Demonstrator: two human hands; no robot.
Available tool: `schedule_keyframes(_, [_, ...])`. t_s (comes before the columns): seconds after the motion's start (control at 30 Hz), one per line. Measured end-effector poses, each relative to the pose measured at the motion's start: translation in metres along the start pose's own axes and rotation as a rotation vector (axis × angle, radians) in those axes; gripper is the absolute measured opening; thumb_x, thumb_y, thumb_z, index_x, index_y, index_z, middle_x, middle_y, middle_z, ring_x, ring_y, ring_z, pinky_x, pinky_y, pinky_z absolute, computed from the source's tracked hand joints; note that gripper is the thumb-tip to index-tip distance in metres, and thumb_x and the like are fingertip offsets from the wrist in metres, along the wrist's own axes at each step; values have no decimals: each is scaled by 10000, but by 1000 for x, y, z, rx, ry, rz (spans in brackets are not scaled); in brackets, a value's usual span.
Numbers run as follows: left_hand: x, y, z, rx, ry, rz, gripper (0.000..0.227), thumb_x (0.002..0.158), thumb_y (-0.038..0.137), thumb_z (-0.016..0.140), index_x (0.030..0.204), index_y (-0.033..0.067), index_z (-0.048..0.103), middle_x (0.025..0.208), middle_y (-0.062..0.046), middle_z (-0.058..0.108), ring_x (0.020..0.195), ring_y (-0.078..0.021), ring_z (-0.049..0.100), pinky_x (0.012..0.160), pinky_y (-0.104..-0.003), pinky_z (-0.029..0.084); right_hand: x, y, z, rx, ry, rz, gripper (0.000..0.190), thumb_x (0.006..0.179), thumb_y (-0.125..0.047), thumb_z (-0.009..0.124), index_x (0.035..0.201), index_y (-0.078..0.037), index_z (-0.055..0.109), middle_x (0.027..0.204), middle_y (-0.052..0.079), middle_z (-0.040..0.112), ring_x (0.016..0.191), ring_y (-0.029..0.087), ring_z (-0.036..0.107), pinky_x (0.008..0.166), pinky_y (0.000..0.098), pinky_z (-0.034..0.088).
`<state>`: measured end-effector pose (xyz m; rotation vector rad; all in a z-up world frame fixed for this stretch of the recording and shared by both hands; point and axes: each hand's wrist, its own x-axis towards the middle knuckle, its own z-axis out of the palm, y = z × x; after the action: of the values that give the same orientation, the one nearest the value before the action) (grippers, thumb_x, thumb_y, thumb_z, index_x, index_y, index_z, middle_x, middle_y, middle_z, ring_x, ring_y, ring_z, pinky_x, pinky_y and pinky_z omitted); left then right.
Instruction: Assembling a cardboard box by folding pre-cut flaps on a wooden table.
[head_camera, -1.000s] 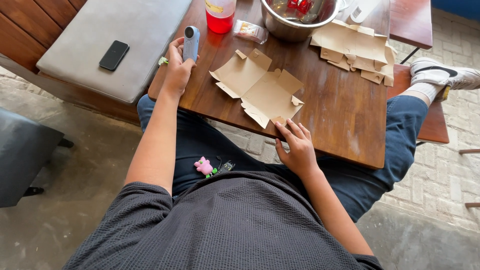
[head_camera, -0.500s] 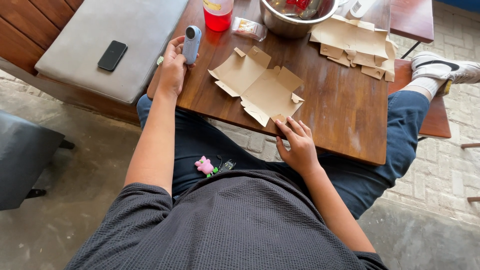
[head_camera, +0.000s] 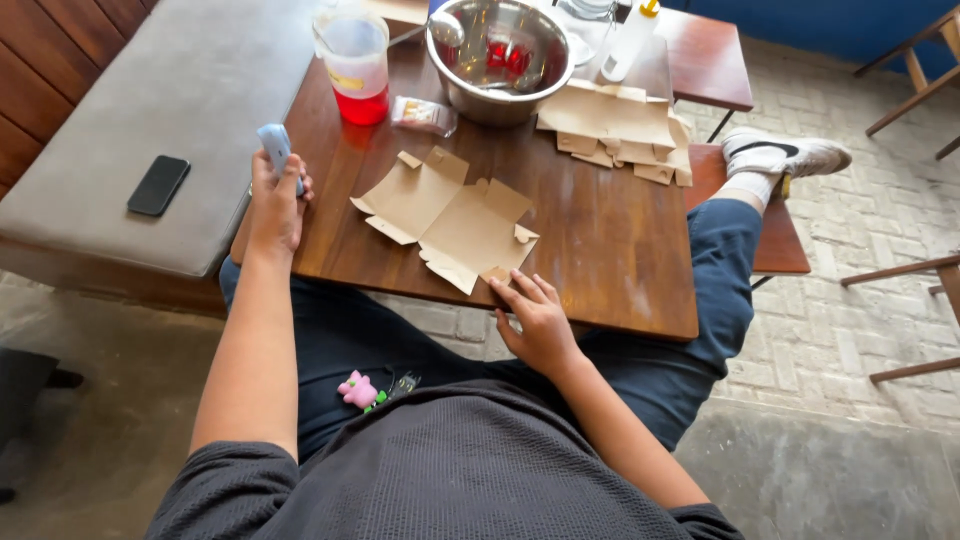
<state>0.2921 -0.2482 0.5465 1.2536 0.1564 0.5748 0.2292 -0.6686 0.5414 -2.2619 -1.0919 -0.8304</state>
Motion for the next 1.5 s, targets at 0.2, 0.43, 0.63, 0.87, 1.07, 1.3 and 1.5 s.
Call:
schedule_keyframes(0.2, [8, -4, 0, -73, -19, -111, 376, 1089, 412, 506, 1334, 134, 568, 962, -13, 614, 852, -100, 624, 753, -206, 526, 5, -1, -10, 36, -52, 6, 520, 788, -121, 750, 1306, -128, 702, 1088, 50, 778, 1224, 255, 667, 1059, 429, 477])
schedule_keyframes(0.43, [24, 4, -18, -419, 6, -340, 579, 929, 669, 417, 1128, 150, 581, 775, -37, 478, 680, -147, 514, 664, -277, 441, 7, 1, -15, 6, -127, 8, 537, 790, -137, 753, 1322, -143, 685, 1063, 50, 776, 1244, 239, 656, 1053, 419, 478])
schedule_keyframes(0.63, [23, 13, -23, -544, 11, -401, 534, 860, 629, 497, 984, 126, 628, 701, -54, 452, 621, -180, 478, 641, -310, 424, 2, -4, -15, -43, -169, 18, 578, 794, -159, 755, 1364, -152, 654, 1095, 54, 769, 1284, 231, 634, 1057, 423, 476])
schedule_keyframes(0.87, [25, 11, -24, -559, -28, -397, 536, 871, 606, 503, 1005, 105, 639, 708, -78, 474, 623, -197, 502, 630, -313, 441, 0, -2, -10, -80, -159, 2, 573, 807, -156, 742, 1372, -161, 644, 1165, 26, 760, 1310, 215, 618, 1063, 419, 470])
schedule_keyframes(1.07, [14, 29, -5, -416, -69, -428, 457, 953, 520, 433, 1047, 114, 620, 774, -53, 561, 634, -146, 529, 608, -254, 448, 7, -9, -17, -106, -280, -13, 642, 829, -196, 735, 1443, -114, 564, 1290, 79, 696, 1342, 303, 570, 1061, 467, 444])
schedule_keyframes(1.3, [2, 49, -2, -471, -101, -416, 378, 897, 353, 421, 985, 51, 630, 649, -29, 471, 476, -100, 336, 482, -233, 223, 7, -11, -12, -57, -327, 17, 632, 899, -200, 725, 1486, -96, 515, 1290, 219, 661, 1313, 391, 554, 1014, 499, 424])
schedule_keyframes(1.5, [11, 33, -20, -650, -189, -441, 343, 878, 381, 464, 958, 81, 611, 629, 8, 478, 505, -101, 409, 480, -217, 263, -4, -7, -16, 31, -238, -27, 528, 929, -106, 686, 1437, -50, 553, 1388, 144, 645, 1394, 350, 538, 1129, 522, 432])
